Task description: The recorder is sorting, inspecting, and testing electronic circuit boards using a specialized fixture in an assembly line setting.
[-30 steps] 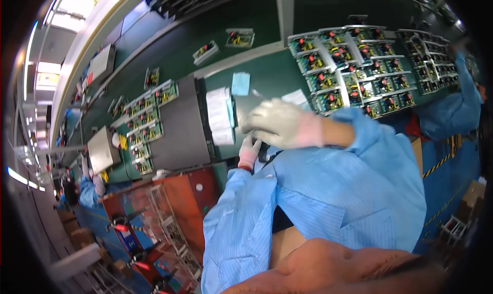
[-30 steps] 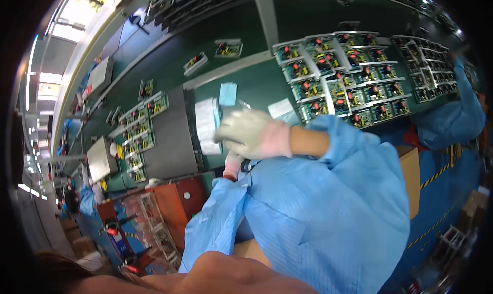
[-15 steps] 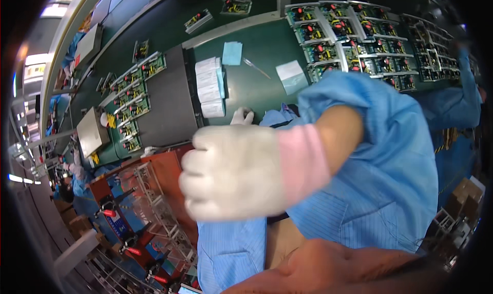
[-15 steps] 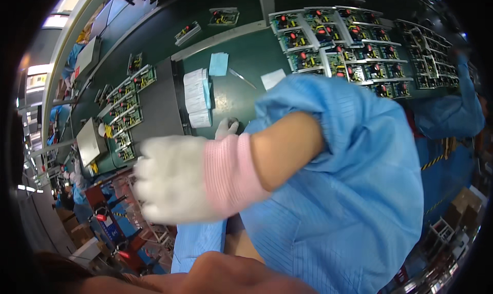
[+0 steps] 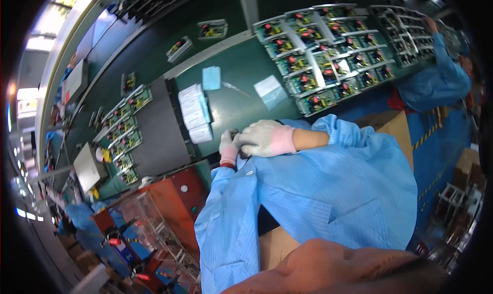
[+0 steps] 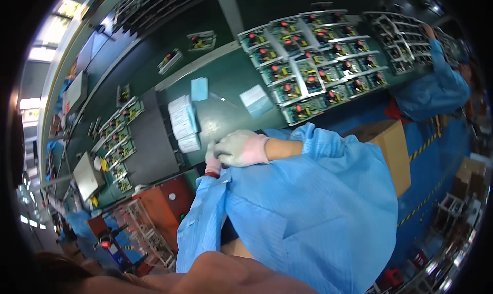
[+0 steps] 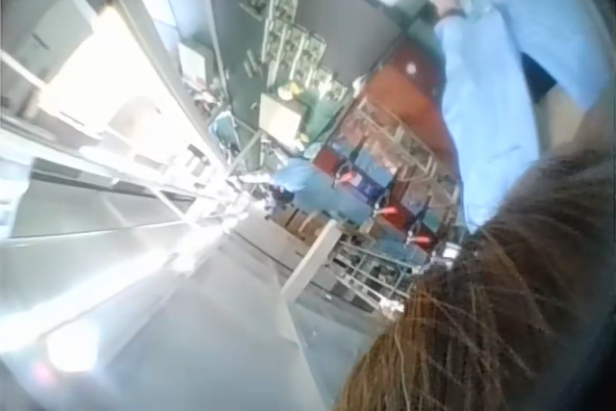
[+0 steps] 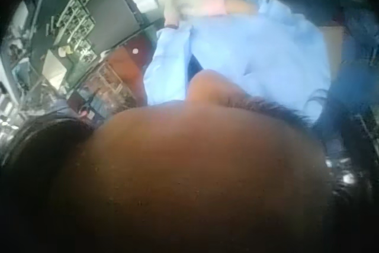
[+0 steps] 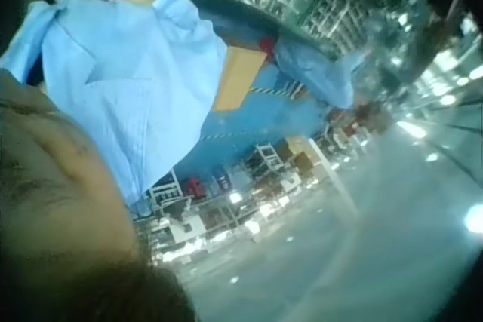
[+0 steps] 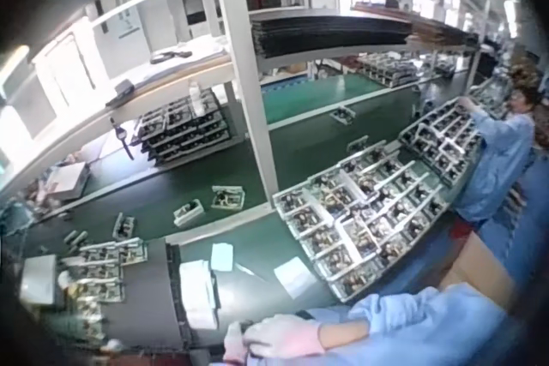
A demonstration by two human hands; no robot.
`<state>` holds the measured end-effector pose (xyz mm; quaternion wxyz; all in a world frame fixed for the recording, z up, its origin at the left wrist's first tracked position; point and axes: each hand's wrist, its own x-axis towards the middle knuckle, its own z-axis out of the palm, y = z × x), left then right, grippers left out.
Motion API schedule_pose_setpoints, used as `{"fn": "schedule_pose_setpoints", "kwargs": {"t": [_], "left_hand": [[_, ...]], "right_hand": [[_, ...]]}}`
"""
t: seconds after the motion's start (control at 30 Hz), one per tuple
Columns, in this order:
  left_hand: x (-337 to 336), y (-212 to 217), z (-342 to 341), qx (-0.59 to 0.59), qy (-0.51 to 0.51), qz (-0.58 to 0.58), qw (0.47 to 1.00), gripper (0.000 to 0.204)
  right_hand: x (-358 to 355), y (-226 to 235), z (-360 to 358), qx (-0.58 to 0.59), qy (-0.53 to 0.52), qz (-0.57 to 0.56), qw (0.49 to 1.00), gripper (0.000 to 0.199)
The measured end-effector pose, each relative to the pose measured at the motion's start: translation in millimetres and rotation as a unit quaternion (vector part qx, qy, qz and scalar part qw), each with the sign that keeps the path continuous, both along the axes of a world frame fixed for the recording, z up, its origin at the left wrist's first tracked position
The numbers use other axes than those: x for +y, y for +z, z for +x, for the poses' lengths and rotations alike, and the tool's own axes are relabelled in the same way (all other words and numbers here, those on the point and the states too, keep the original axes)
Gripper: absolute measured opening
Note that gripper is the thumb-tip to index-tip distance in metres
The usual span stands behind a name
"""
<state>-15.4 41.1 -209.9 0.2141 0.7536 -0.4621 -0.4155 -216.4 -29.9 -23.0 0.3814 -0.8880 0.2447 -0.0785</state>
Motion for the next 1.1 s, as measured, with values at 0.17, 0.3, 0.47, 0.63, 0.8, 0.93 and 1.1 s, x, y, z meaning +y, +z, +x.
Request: {"fn": "schedule_pose_setpoints", "kwargs": {"t": [0.17,0.3,0.47,0.63,0.8,0.93,1.1], "left_hand": [[27,-10,5,-0.007,0.016,-0.082,0.997,0.032],[42,8,-7,0.023,0.066,-0.073,0.995,0.035],[77,17,-11,0.037,0.127,-0.09,0.987,0.034],[107,27,-19,0.015,0.223,-0.115,0.968,0.033],[126,41,-20,0.003,0.306,-0.104,0.946,0.031],[164,45,-21,-0.018,0.34,-0.098,0.935,0.03],[214,50,-27,-0.051,0.418,-0.111,0.9,0.031]], "right_hand": [[5,-4,20,0.026,0.057,0.051,0.997,0.025],[7,-13,31,0.038,0.107,0.062,0.992,0.025],[14,-7,64,0.068,0.214,0.06,0.973,0.025],[36,-8,88,-0.003,0.333,0.035,0.942,0.022],[48,-2,109,0.014,0.409,0.063,0.91,0.022],[77,5,132,0.047,0.458,0.063,0.885,0.023],[122,8,152,0.057,0.529,0.054,0.845,0.024]]}}
